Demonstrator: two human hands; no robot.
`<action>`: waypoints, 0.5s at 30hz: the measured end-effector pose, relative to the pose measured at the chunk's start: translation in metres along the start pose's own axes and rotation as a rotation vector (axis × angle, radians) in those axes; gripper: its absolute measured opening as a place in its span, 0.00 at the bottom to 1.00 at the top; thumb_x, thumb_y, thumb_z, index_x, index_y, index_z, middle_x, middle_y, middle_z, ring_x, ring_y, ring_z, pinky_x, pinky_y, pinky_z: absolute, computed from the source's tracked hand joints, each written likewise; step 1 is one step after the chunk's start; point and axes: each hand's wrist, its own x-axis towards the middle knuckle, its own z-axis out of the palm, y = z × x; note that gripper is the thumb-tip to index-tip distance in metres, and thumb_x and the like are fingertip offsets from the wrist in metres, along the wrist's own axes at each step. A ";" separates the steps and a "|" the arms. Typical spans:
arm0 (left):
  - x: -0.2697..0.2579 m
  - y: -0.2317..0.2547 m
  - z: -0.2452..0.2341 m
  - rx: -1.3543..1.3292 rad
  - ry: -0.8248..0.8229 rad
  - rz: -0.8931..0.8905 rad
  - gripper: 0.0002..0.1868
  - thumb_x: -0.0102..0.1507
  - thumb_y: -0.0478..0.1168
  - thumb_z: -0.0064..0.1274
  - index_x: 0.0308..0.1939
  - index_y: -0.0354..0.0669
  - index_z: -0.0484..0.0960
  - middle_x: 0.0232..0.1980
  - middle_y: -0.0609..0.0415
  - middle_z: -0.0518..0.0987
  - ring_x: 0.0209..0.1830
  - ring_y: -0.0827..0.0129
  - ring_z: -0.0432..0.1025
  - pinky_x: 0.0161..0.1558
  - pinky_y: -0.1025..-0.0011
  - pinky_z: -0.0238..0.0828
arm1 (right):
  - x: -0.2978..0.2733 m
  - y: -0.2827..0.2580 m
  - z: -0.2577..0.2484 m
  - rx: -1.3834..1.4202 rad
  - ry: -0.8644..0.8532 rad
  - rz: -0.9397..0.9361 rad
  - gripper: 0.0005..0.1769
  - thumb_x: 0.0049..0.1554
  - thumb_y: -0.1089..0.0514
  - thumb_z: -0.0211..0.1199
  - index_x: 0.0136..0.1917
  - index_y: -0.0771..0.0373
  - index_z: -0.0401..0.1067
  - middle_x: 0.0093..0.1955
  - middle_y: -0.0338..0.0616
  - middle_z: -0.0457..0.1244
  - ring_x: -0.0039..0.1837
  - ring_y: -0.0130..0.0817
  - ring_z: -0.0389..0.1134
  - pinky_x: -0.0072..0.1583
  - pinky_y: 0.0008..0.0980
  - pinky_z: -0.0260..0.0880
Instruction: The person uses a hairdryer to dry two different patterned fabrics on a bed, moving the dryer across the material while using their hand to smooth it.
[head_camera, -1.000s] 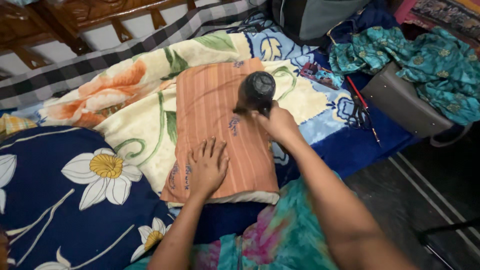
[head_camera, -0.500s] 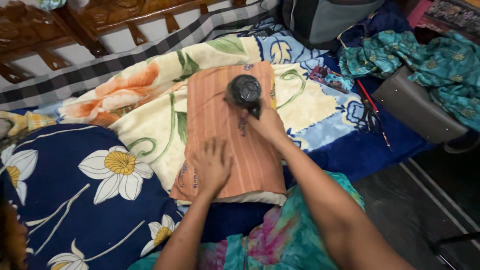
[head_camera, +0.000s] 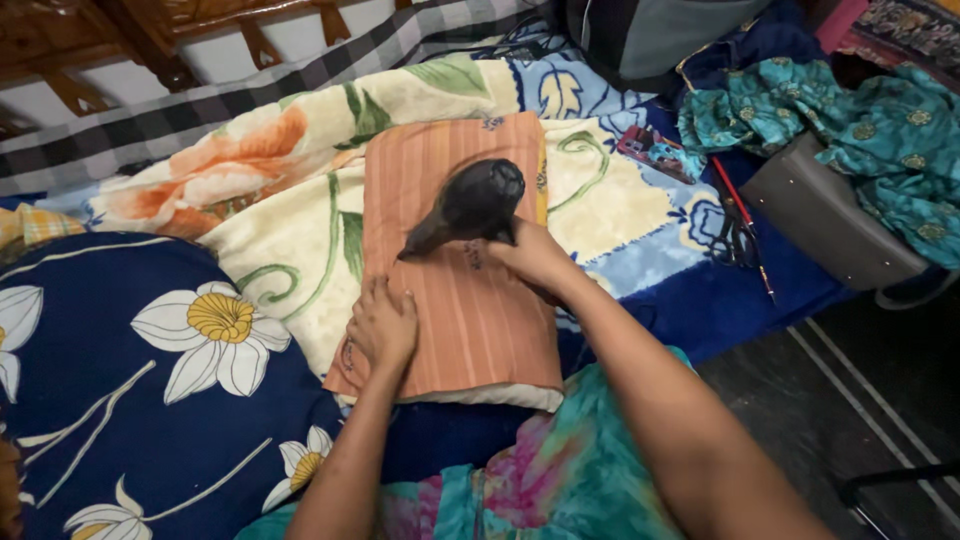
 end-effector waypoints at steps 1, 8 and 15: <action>0.000 0.003 -0.002 0.021 -0.021 -0.017 0.35 0.63 0.57 0.53 0.72 0.50 0.69 0.75 0.50 0.67 0.71 0.51 0.63 0.64 0.45 0.59 | 0.004 0.003 0.001 -0.001 -0.003 0.000 0.24 0.53 0.54 0.63 0.61 0.65 0.70 0.34 0.45 0.67 0.31 0.34 0.69 0.35 0.35 0.72; 0.004 0.037 -0.061 0.110 -0.334 -0.231 0.53 0.57 0.69 0.53 0.78 0.50 0.53 0.79 0.51 0.58 0.76 0.50 0.55 0.67 0.32 0.47 | 0.005 0.014 -0.015 0.093 -0.019 0.045 0.22 0.54 0.54 0.64 0.57 0.69 0.72 0.32 0.43 0.66 0.30 0.29 0.67 0.33 0.31 0.70; -0.002 0.039 -0.042 0.008 -0.266 0.040 0.44 0.60 0.67 0.55 0.72 0.46 0.68 0.76 0.44 0.65 0.77 0.47 0.58 0.71 0.45 0.54 | -0.008 0.024 -0.037 0.048 -0.001 0.091 0.23 0.53 0.52 0.64 0.57 0.68 0.73 0.33 0.46 0.66 0.33 0.35 0.68 0.37 0.37 0.71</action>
